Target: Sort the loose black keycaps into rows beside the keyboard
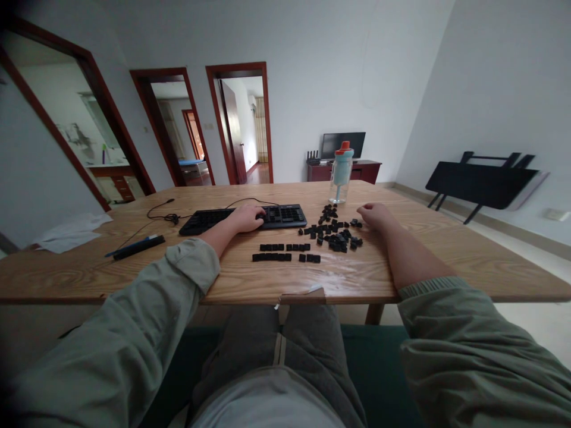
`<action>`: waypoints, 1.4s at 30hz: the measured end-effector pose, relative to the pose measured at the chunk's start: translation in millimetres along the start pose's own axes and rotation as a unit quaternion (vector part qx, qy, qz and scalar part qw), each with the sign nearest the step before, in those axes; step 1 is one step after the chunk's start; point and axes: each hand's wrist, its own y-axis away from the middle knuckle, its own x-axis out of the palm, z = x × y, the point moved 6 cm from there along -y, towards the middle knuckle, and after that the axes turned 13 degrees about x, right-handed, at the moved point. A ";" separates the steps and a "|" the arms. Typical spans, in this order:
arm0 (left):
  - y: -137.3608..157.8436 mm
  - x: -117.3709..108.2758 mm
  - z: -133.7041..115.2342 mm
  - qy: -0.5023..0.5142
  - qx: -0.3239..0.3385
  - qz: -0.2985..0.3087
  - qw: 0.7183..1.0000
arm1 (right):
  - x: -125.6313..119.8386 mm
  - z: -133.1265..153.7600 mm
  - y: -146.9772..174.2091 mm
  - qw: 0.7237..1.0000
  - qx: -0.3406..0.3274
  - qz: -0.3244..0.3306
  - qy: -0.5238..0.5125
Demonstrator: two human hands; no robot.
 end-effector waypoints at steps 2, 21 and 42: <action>1.4 -2.6 3.5 0.003 -0.007 -0.004 1.000 | -2.0 2.8 2.3 1.000 -0.002 -0.002 -0.004; -23.9 8.0 11.4 0.121 0.078 0.051 0.988 | -25.5 30.8 20.3 0.999 -0.012 -0.005 0.051; 88.7 -66.8 58.9 -0.029 -0.186 -0.179 0.966 | -11.5 65.8 37.3 0.972 -0.225 0.011 0.062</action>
